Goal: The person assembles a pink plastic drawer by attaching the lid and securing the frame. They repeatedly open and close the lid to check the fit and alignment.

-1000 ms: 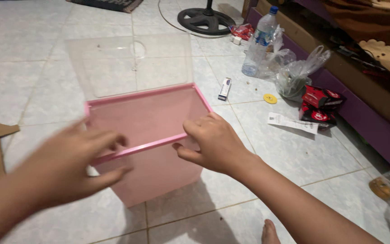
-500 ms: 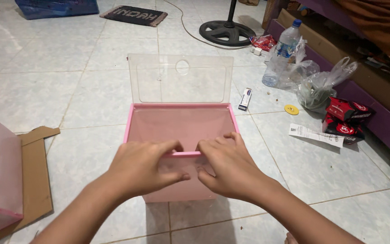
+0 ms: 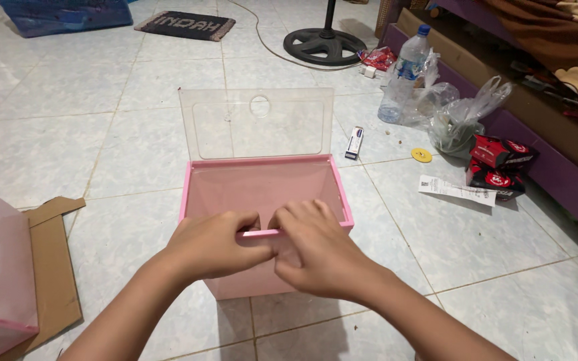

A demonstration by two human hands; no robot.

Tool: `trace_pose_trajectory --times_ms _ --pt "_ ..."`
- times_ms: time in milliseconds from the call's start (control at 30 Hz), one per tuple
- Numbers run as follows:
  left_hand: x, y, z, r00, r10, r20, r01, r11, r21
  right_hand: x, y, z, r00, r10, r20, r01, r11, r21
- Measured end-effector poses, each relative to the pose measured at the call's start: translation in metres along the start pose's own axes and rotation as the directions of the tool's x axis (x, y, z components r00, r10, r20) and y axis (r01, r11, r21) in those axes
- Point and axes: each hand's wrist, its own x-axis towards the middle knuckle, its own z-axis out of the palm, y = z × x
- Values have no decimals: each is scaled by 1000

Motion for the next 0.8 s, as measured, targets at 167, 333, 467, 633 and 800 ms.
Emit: trace_pose_trajectory --times_ms 167,333,467,633,800 --pt "3 2 5 992 7 -130 -10 1000 -19 -18 27 -13 902 -297 -313 218 940 -264" --pt "14 -11 18 922 198 -333 -132 969 211 -22 40 -6 981 -18 -192 -16 984 -175" --pt "13 -23 29 523 577 -627 -232 804 547 -24 29 6 984 107 -144 -135 970 -202" --pt "5 -5 68 430 667 -609 -577 721 383 -25 25 0 993 31 -115 -55 977 -206" --pt "13 -7 62 540 625 -564 -628 745 223 -30 30 -29 1000 -25 2 25 998 62"
